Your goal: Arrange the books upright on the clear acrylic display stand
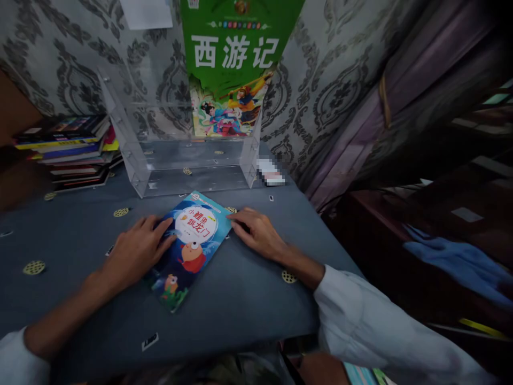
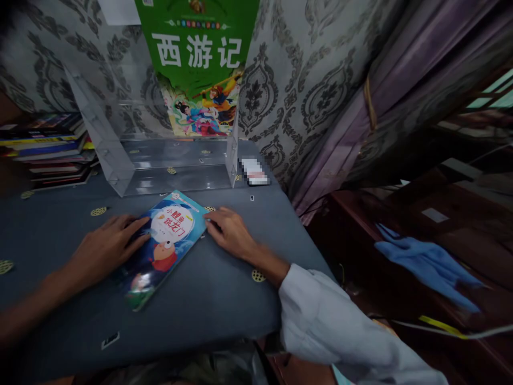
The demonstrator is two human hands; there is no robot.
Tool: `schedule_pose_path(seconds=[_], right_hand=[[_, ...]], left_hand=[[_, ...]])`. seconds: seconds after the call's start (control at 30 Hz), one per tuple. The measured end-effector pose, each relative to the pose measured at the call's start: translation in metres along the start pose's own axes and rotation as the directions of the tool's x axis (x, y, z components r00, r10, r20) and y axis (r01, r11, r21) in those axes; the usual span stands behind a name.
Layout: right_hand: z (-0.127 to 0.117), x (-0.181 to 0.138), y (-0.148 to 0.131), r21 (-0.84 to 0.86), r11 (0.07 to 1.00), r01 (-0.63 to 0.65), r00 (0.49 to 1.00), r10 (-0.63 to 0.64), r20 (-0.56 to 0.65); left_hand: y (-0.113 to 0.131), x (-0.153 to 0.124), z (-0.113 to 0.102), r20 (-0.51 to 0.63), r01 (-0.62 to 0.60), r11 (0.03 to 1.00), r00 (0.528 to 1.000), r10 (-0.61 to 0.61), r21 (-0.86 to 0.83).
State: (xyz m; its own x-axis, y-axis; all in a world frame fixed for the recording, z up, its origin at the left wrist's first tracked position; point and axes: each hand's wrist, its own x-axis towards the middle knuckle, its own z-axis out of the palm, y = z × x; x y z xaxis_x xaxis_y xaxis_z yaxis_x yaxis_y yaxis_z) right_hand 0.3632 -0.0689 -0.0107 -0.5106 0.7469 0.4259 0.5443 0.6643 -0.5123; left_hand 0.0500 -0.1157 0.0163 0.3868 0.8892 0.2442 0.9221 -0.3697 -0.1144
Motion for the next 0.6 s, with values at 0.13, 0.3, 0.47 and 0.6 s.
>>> schedule_pose_path(seconds=[0.13,0.3,0.47,0.6], right_hand=[[0.004,0.021,0.019,-0.093,0.996,-0.012,0.999,0.016,0.037],[0.017,0.039,0.035,-0.157,0.986,-0.055,0.995,0.068,0.079],[0.022,0.035,0.036,-0.177,0.982,-0.064,0.995,0.076,0.059],[0.020,0.027,0.029,-0.162,0.986,-0.043,0.996,0.055,0.073]], left_hand=[[0.015,-0.002,-0.011,0.041,-0.011,1.000,0.999,0.012,-0.029],[0.034,-0.004,-0.013,0.012,-0.114,0.993,0.993,0.114,-0.009],[0.064,-0.013,-0.003,-0.060,-0.372,0.913,0.928,0.367,-0.170],[0.076,-0.013,0.001,-0.092,-0.425,0.894,0.905,0.415,-0.143]])
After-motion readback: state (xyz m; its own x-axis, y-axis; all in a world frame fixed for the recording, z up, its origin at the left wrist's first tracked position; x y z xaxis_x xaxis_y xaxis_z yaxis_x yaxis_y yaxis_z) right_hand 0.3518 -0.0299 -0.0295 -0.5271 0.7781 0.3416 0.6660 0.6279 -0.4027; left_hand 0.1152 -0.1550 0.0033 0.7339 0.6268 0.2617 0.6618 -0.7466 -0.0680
